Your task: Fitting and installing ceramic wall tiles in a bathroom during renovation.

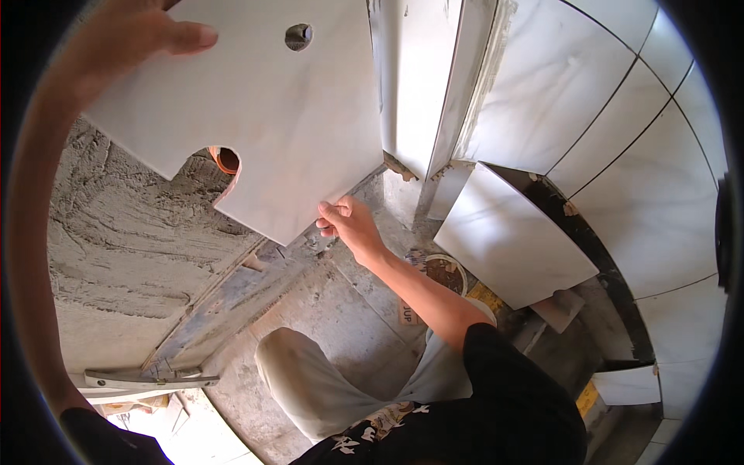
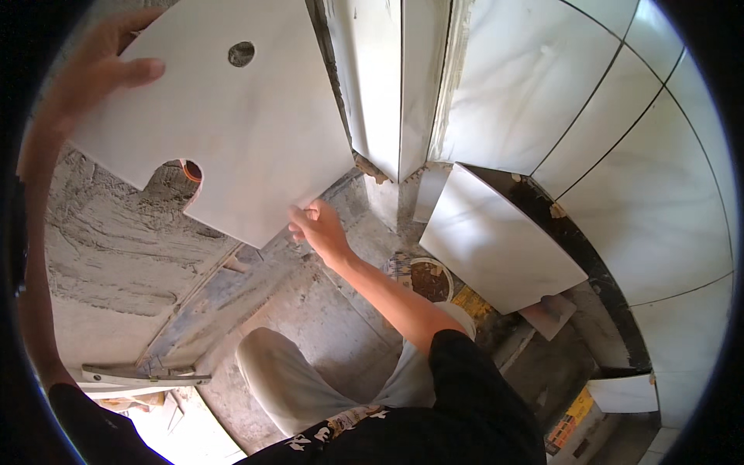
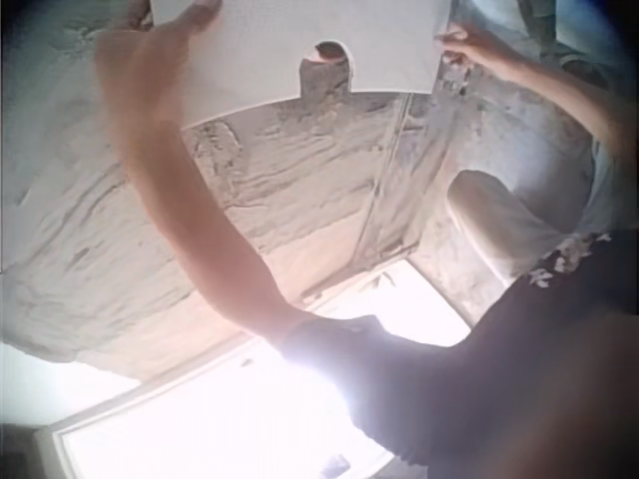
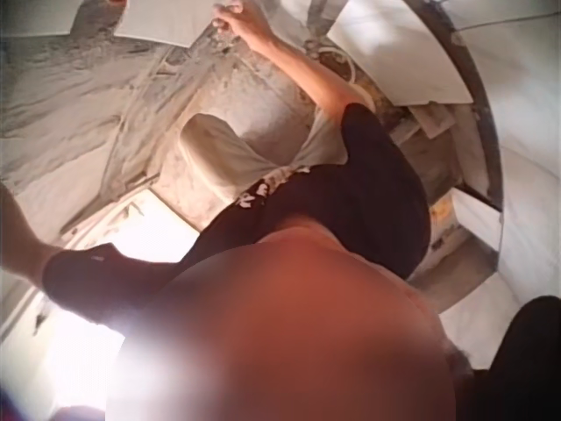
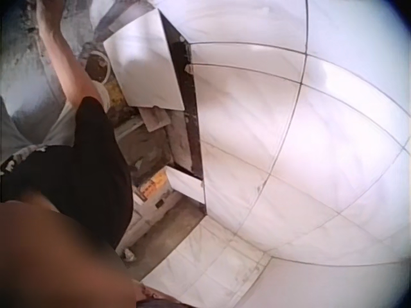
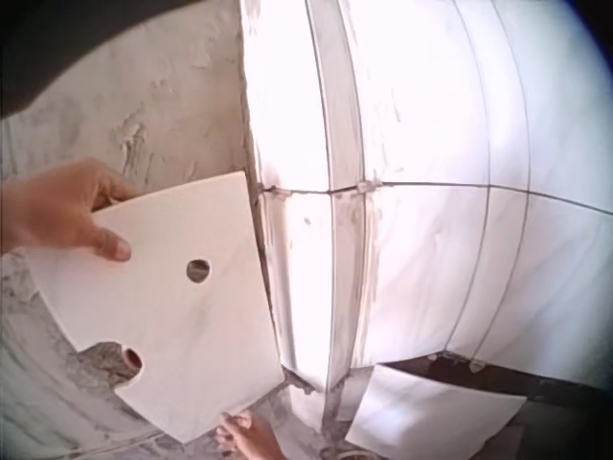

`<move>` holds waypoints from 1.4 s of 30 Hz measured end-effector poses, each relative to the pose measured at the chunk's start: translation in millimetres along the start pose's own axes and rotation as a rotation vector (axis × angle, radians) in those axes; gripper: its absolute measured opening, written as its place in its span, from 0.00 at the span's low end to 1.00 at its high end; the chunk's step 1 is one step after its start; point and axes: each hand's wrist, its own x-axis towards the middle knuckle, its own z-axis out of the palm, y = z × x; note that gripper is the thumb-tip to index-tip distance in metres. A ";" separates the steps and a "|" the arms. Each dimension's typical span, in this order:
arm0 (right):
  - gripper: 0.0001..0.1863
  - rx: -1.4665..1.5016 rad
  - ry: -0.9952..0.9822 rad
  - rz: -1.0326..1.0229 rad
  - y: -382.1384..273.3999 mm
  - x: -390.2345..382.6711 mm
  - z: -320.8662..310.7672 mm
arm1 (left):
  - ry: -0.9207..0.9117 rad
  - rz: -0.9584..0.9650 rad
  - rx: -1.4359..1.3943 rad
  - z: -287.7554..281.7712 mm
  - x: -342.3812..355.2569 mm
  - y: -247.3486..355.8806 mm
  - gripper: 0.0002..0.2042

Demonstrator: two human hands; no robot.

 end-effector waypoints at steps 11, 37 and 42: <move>0.14 0.053 0.198 -0.062 9.4 25.5 -1.3 | -0.102 -0.033 -0.062 17.2 34.7 20.8 0.18; 0.15 -0.093 0.294 -0.007 2.7 43.8 0.6 | 0.205 -0.019 0.536 41.3 34.1 31.4 0.18; 0.16 -0.024 0.294 -0.004 4.9 47.7 -2.8 | 0.242 0.031 0.639 44.7 33.8 30.8 0.20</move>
